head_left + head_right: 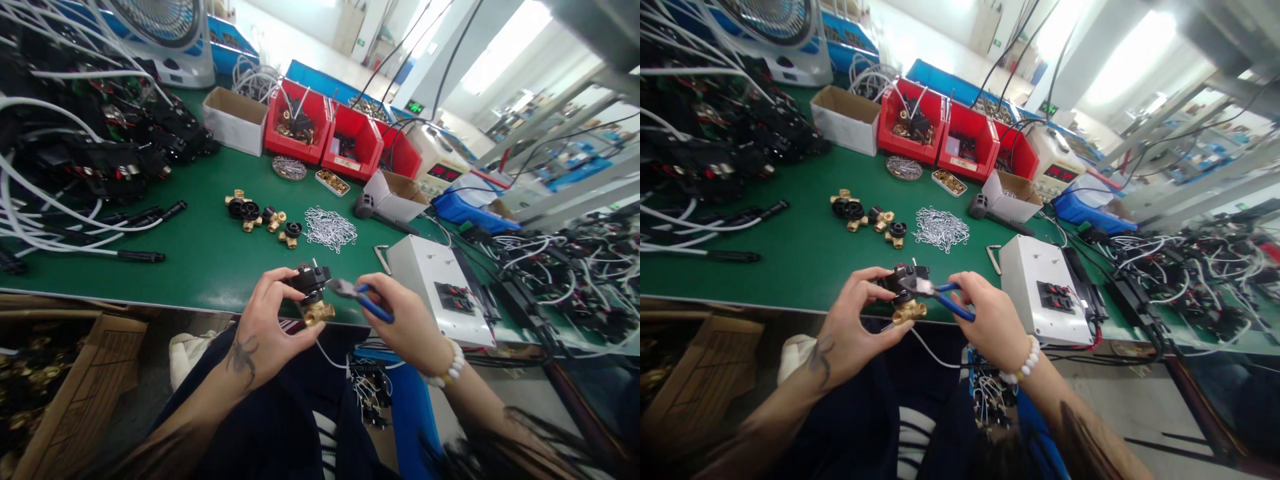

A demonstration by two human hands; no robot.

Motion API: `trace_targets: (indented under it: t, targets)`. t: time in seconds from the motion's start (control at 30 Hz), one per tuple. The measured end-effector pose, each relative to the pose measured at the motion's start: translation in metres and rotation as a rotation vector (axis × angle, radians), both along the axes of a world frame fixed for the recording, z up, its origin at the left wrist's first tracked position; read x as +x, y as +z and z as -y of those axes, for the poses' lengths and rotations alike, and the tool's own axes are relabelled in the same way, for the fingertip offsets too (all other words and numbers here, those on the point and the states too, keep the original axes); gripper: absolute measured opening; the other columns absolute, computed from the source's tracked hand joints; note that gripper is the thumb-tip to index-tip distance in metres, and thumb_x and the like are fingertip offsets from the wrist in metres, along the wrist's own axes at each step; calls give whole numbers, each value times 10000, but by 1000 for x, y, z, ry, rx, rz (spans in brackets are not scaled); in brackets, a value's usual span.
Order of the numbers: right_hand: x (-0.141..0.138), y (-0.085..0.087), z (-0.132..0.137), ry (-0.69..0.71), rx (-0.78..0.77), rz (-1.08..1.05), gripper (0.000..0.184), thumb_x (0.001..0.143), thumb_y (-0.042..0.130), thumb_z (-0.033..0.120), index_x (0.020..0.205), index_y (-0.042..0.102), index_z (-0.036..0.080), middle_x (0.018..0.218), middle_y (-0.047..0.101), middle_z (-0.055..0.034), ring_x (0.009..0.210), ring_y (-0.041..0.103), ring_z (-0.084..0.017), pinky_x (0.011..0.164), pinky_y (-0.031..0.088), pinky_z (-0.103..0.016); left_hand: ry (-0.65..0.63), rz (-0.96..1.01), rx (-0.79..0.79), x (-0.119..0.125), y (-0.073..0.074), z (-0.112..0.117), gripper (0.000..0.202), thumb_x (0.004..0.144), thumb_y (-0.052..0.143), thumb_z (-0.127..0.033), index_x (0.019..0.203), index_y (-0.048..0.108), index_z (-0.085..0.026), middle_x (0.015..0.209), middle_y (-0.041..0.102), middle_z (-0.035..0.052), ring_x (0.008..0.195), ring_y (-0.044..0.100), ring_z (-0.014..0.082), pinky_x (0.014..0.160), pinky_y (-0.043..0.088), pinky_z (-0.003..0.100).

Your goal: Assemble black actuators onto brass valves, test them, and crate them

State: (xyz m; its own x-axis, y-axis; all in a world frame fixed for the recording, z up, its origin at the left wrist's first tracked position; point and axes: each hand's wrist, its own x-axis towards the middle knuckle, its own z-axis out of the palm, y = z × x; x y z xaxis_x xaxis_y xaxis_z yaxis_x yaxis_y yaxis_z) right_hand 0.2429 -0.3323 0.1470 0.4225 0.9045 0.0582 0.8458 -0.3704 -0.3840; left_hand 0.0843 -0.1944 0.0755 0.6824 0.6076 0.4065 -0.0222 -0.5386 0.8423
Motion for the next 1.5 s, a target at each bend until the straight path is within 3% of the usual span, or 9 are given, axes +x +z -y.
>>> trace_targets:
  t: [0.2, 0.63, 0.77, 0.9, 0.97, 1.1, 1.3, 1.43, 1.5]
  targets:
    - [1, -11, -7, 343, 23, -238, 461, 963, 529, 244, 1421, 486, 210, 885, 596, -34, 745, 579, -162, 696, 518, -290, -59, 7, 65, 0, -3, -3, 334, 739, 741, -210, 1025, 573, -167, 1231, 601, 167, 1177, 612, 290, 955, 566, 500]
    - [5, -16, -15, 470, 77, -297, 364, 950, 483, 125, 1296, 557, 210, 923, 584, -47, 812, 608, -160, 712, 519, -283, -33, 55, 79, 0, -2, 1, 242, 750, 765, -231, 919, 618, -142, 1199, 620, 179, 1156, 629, 284, 953, 559, 455]
    - [2, -9, -7, 363, 142, -243, 296, 931, 535, 167, 1221, 585, 205, 858, 581, -25, 716, 574, -145, 648, 491, -267, -36, 53, 100, 2, -1, 1, 248, 741, 767, -216, 918, 615, -131, 1185, 624, 184, 1139, 634, 288, 952, 558, 466]
    - [-1, -4, 9, -88, 337, -120, 113, 914, 525, 193, 1018, 560, 223, 775, 567, 16, 608, 523, -121, 573, 443, -246, -6, 41, 90, 4, -1, 2, 263, 728, 779, -212, 906, 597, -146, 1182, 629, 166, 1130, 638, 287, 956, 554, 483]
    - [-1, -6, 14, -181, 301, -38, 113, 877, 505, 168, 965, 556, 218, 727, 555, 20, 571, 510, -125, 546, 420, -254, 3, 43, 98, 5, -1, 2, 274, 724, 784, -214, 906, 590, -150, 1175, 631, 160, 1127, 638, 285, 955, 554, 486]
    - [-3, -6, 17, -56, 55, 11, 185, 784, 499, 129, 924, 600, 194, 764, 620, -26, 630, 576, -161, 589, 447, -287, 12, 38, 120, 5, -2, 3, 269, 727, 777, -208, 908, 587, -148, 1173, 628, 161, 1134, 634, 285, 956, 554, 484]
    - [-7, -8, 21, -313, 391, 54, 81, 874, 506, 202, 926, 568, 209, 728, 582, 5, 572, 536, -130, 562, 441, -258, 11, 43, 115, 6, -1, 4, 265, 722, 779, -212, 891, 586, -146, 1163, 628, 160, 1117, 643, 282, 942, 564, 468]
    - [-9, -10, 18, -59, 13, 48, 146, 791, 491, 132, 870, 595, 198, 710, 613, -20, 570, 558, -151, 541, 417, -272, 22, 34, 138, 5, -2, 4, 268, 719, 773, -205, 902, 583, -153, 1171, 628, 157, 1132, 633, 286, 949, 559, 481]
    - [-10, -6, 17, -63, 36, 25, 150, 810, 483, 137, 889, 595, 197, 725, 622, -20, 589, 574, -148, 552, 429, -264, 20, 34, 136, 5, -2, 4, 265, 724, 771, -210, 903, 583, -156, 1171, 630, 154, 1134, 631, 286, 943, 560, 481]
